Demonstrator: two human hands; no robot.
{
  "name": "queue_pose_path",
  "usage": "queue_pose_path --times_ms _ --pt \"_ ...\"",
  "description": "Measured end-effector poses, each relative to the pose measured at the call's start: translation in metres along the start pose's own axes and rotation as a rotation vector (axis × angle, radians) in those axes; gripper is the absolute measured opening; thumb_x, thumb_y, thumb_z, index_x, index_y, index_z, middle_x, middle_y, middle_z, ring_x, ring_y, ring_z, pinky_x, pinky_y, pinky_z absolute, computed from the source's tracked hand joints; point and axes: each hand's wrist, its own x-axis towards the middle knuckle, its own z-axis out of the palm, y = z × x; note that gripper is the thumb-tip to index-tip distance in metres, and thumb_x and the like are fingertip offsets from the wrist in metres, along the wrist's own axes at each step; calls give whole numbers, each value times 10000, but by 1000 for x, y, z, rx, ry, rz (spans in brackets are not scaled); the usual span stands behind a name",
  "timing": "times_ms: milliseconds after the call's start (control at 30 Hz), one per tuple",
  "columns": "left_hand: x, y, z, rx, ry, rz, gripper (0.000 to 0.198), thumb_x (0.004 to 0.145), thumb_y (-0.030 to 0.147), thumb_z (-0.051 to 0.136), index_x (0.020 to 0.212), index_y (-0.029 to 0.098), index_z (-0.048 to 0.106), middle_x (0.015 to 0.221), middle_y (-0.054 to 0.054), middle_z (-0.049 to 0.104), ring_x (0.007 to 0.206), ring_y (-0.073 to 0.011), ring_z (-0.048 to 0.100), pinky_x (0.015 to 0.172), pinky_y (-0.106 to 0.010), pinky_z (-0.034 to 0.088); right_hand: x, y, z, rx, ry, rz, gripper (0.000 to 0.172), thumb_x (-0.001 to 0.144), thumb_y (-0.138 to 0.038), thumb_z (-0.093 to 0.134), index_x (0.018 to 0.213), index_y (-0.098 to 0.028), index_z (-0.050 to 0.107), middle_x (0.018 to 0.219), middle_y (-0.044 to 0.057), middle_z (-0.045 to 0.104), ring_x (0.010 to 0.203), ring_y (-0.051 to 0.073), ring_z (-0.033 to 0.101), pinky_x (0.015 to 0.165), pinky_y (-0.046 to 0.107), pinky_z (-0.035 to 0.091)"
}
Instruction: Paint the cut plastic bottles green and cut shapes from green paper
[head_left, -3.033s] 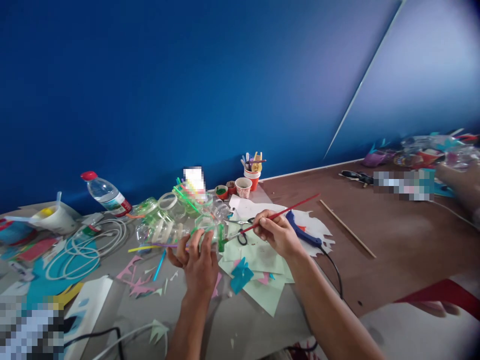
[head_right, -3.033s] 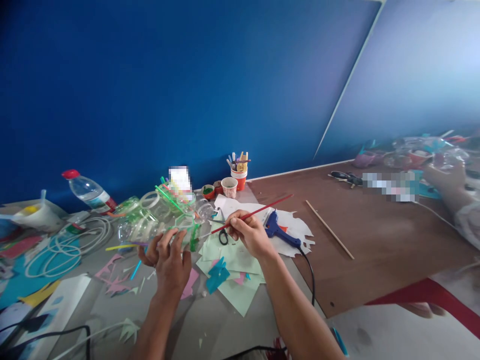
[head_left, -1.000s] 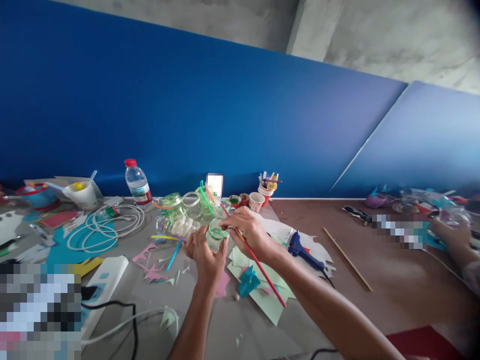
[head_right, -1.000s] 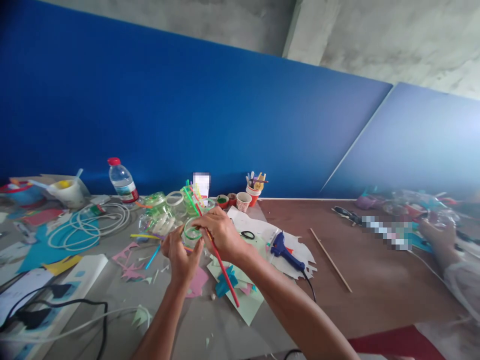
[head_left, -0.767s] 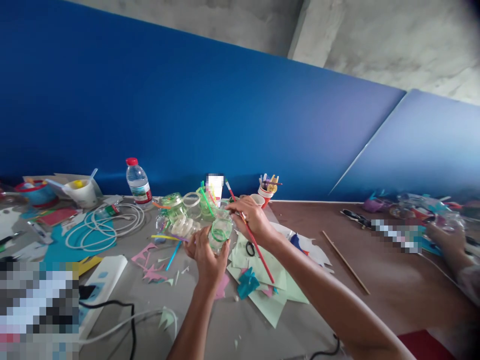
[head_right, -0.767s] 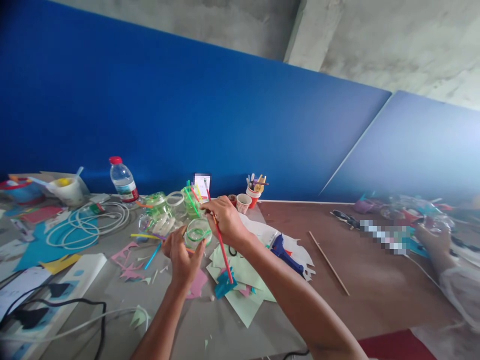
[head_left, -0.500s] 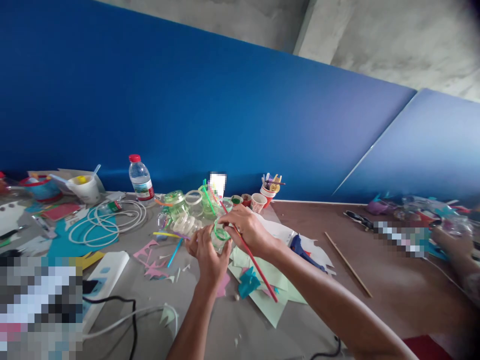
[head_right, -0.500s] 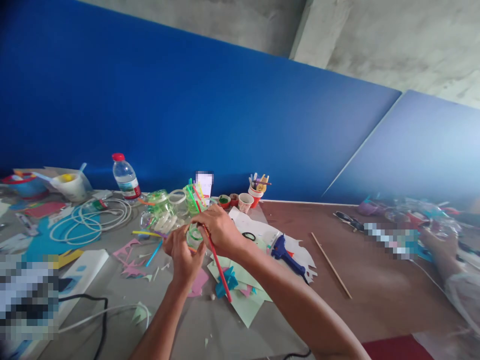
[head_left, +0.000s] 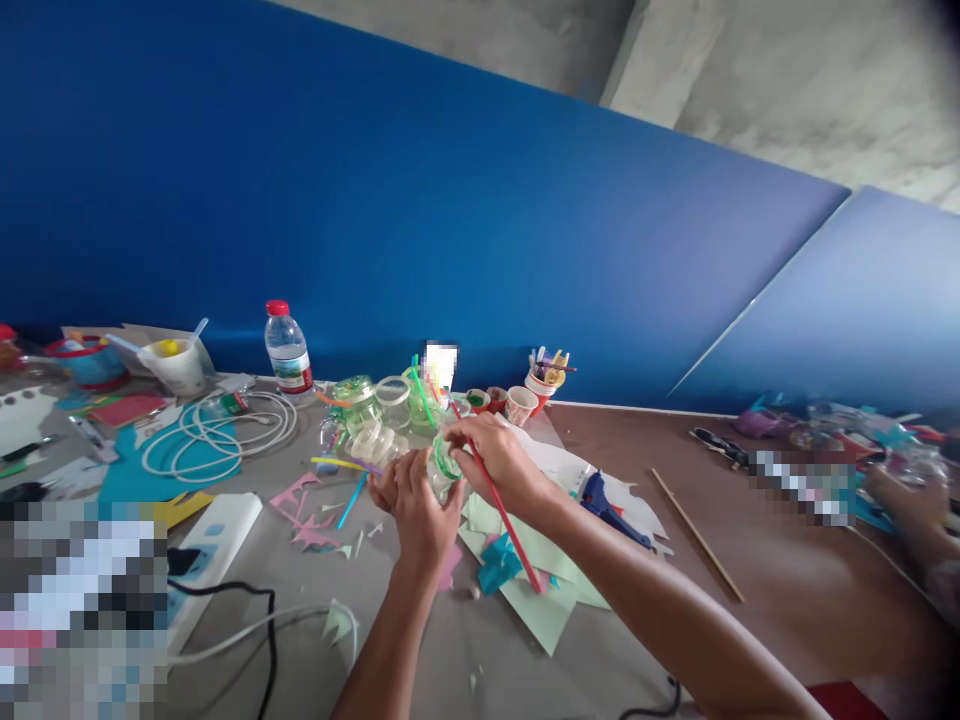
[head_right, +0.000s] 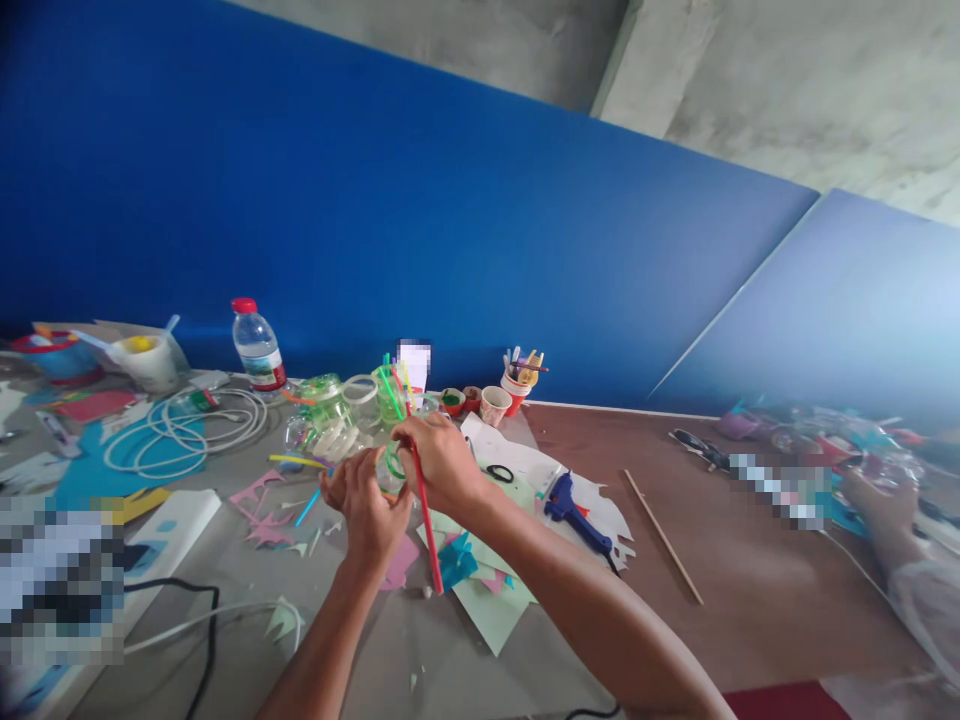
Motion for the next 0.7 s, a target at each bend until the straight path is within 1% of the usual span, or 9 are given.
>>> queue_pose_path --times_ms 67,167,267,333,400,500,567,633,700 --pt "0 0 -1 17 4 6 461 781 284 639 1197 127 518 1122 -190 620 1124 -343 528 1034 -572 248 1 4 0 3 47 25 210 758 -57 536 903 -175 633 829 56 673 818 206 566 736 309 445" --pt "0 1 -2 21 -3 16 498 770 304 670 1204 123 507 1122 -196 619 1123 -344 531 1037 -561 256 2 10 1 14 91 17 225 751 -47 540 903 -186 632 824 46 661 834 205 560 758 309 441" --pt "-2 3 -2 19 -20 4 500 780 286 665 1221 127 489 1134 -200 613 1137 -347 529 1049 -578 234 2 12 2 35 75 35 226 743 -44 551 903 -183 631 816 44 656 820 199 562 737 296 440" --pt "-3 3 -1 2 -18 -16 496 786 288 662 1221 131 482 1141 -202 607 1147 -348 526 1044 -587 240 2 12 2 39 69 48 225 740 -44 554 903 -179 631 816 47 656 818 199 564 729 294 439" --pt "-3 1 0 -23 -8 -24 508 782 310 669 1217 132 475 1138 -199 605 1142 -344 527 1029 -586 265 1 13 0 18 78 32 231 740 -40 546 902 -180 633 822 50 660 814 201 562 744 306 438" --pt "-3 -3 4 -44 0 -32 529 767 355 685 1200 133 478 1122 -190 607 1124 -343 531 1009 -585 291 1 12 -4 -23 97 -30 247 736 -32 536 900 -185 639 824 50 666 786 200 558 771 329 432" --pt "-3 -5 5 -54 1 -46 513 770 364 679 1187 137 484 1116 -184 605 1118 -344 533 1003 -587 294 -1 9 -7 -15 72 -86 236 745 -37 538 887 -189 649 818 48 672 785 201 562 774 331 432" --pt "-4 -5 6 -75 -3 -56 486 784 344 659 1188 141 482 1119 -179 600 1121 -343 531 1001 -586 296 -2 5 -8 3 20 -135 226 758 -40 538 872 -192 660 798 43 674 778 197 564 770 325 435" --pt "-4 -5 6 -94 -13 -61 470 793 315 639 1199 142 476 1119 -176 597 1128 -340 528 1000 -585 298 -3 1 -9 7 -24 -149 226 763 -33 533 855 -189 668 767 38 670 749 188 559 758 318 436"
